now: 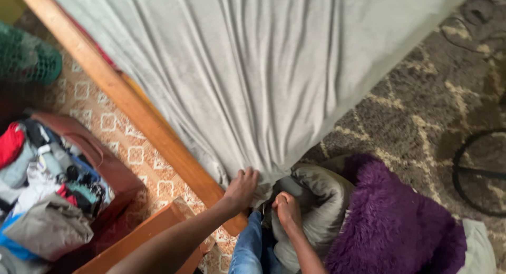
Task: The person puts a fitted bedsheet onto a mattress, pulling and tucking the edges around the corners of the bed by hand.
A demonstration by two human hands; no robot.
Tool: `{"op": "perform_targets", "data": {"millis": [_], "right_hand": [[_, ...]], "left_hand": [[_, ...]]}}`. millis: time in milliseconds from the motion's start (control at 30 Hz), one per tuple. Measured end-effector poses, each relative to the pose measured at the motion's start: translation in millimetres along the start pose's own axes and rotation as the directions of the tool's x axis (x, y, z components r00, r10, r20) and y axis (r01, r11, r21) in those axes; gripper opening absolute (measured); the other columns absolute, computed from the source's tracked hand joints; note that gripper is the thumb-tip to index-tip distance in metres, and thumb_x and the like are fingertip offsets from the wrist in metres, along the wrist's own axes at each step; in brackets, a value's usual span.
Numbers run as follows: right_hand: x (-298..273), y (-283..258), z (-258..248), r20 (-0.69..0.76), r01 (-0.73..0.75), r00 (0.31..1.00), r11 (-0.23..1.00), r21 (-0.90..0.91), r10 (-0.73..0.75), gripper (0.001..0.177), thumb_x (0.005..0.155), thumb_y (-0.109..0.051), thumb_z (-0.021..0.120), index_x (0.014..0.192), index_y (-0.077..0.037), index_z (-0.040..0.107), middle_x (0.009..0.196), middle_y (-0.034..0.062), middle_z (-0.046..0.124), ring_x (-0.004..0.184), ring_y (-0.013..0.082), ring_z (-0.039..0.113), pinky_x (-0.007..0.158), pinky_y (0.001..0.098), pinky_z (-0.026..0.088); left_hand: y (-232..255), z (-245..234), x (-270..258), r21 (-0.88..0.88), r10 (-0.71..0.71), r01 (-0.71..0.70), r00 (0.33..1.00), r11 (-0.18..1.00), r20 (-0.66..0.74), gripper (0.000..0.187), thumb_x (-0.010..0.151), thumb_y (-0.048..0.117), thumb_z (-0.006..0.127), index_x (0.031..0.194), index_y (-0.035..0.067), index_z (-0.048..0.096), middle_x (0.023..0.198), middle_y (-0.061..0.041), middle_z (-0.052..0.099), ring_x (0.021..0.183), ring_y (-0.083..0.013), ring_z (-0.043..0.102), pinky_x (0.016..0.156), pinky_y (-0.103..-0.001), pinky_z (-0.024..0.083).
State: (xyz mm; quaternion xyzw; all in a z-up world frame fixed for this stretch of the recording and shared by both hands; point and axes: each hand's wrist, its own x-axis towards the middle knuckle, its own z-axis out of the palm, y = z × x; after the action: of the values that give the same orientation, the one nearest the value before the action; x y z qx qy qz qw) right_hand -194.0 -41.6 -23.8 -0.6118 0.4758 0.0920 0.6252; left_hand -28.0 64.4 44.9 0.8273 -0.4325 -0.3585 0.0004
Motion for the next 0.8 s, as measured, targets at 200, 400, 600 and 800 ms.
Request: {"op": "perform_targets", "data": {"millis": [200,400,600,800], "right_hand": [[-3,20,-32,-0.032,-0.079,0.996,0.98,0.181,0.086,0.027,0.097,-0.017,0.046,0.078,-0.006,0.061,0.071,0.0051,0.069,0.062,0.0133,0.063,0.057,0.0297,0.049],[-1,43,-70,-0.106,-0.122,0.981,0.942,0.312,0.162,0.023,0.101,-0.016,0.045,0.086,-0.007,0.06,0.076,0.0047,0.069,0.062,0.0111,0.062,0.054,0.028,0.049],[28,40,-116,-0.119,-0.112,0.976,0.886,0.449,0.184,0.019,0.102,-0.019,0.047,0.093,-0.011,0.063,0.076,0.004,0.067,0.06,0.011,0.058,0.052,0.0281,0.046],[102,-8,-170,-0.152,-0.039,0.98,0.866,0.499,0.132,0.037,0.107,-0.034,0.051,0.092,-0.003,0.065,0.078,0.0036,0.069,0.064,0.0109,0.059,0.056,0.0276,0.049]], "left_hand": [[-32,37,17,-0.004,-0.104,0.105,0.983,0.994,0.149,0.017,0.092,0.0,0.059,0.105,0.005,0.07,0.116,-0.018,0.068,0.107,-0.033,0.07,0.093,-0.045,0.059],[-36,12,2,0.267,-0.211,0.16,0.962,0.95,0.176,0.015,0.095,0.012,0.061,0.105,0.01,0.072,0.116,-0.014,0.068,0.106,-0.0296,0.071,0.086,-0.044,0.059],[-29,23,25,0.412,-0.263,0.14,0.929,0.9,0.259,0.019,0.092,0.013,0.066,0.108,0.015,0.075,0.12,-0.011,0.071,0.112,-0.0268,0.071,0.088,-0.04,0.06],[-59,66,27,0.488,-0.253,0.111,0.938,0.866,0.236,0.02,0.091,0.019,0.068,0.11,0.014,0.072,0.12,-0.011,0.066,0.113,-0.0263,0.068,0.089,-0.04,0.058]]}}
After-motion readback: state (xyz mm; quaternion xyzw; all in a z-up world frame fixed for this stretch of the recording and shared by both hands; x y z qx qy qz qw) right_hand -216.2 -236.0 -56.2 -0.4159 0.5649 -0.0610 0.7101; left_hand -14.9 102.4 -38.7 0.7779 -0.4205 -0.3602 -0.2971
